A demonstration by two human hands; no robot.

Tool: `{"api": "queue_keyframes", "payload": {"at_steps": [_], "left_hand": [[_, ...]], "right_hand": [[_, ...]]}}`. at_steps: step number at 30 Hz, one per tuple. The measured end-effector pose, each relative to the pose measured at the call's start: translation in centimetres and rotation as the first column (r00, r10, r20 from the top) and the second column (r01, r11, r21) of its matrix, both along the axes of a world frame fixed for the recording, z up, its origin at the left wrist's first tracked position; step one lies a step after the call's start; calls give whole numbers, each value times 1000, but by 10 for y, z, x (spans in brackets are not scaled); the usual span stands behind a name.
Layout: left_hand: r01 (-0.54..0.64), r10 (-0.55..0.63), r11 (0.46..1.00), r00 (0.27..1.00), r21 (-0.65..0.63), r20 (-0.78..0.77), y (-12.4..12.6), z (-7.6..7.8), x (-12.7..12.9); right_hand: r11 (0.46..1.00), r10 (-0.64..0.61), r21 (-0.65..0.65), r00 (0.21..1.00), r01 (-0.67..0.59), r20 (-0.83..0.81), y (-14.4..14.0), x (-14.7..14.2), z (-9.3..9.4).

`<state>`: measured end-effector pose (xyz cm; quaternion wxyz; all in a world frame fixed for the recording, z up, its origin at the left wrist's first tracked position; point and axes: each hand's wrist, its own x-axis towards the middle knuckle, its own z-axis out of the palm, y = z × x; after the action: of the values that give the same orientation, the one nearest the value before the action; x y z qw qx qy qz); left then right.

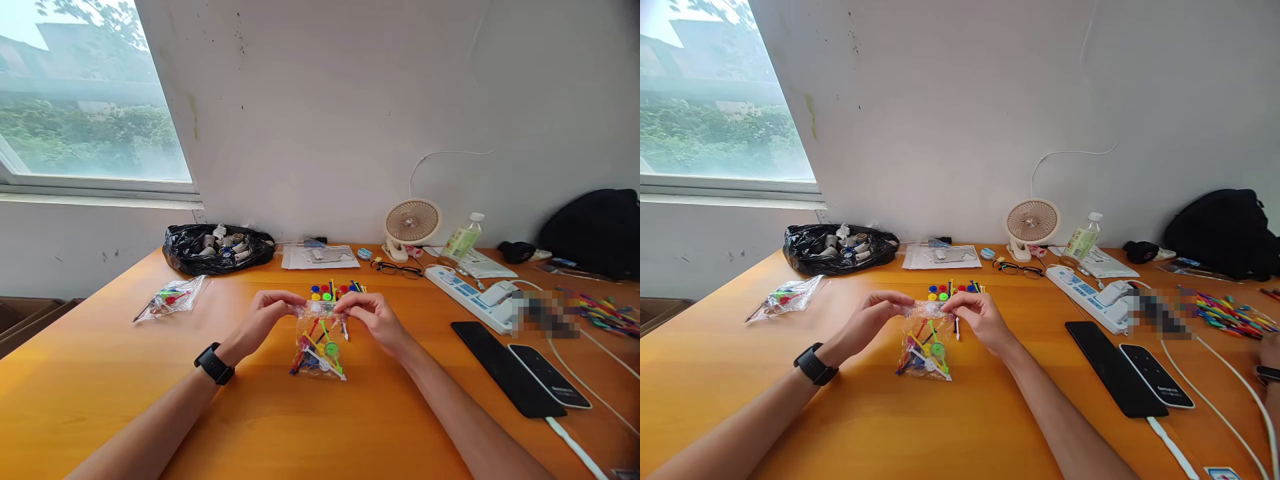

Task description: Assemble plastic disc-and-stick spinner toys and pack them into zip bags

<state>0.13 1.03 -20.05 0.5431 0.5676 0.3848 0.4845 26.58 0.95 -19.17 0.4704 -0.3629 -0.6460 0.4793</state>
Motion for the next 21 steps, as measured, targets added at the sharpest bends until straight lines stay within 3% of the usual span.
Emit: {"api": "queue_keyframes", "payload": {"at_steps": [5,11,15,21], "left_hand": [[-40,40,999,999,1,8,-5,1,8],[-7,8,1000,994,-10,108,-10,1,13],[5,-7,1000,997,23,71,-15,3,16],[96,-94,994,995,49,-32,-18,2,22]], "right_hand": [[995,28,99,998,-33,55,-3,1,4],[998,-25,-58,999,22,-44,-3,-10,-5],[999,32,-34,997,-29,68,-6,-18,-6],[999,29,14,996,-30,83,-14,-24,-3]]}}
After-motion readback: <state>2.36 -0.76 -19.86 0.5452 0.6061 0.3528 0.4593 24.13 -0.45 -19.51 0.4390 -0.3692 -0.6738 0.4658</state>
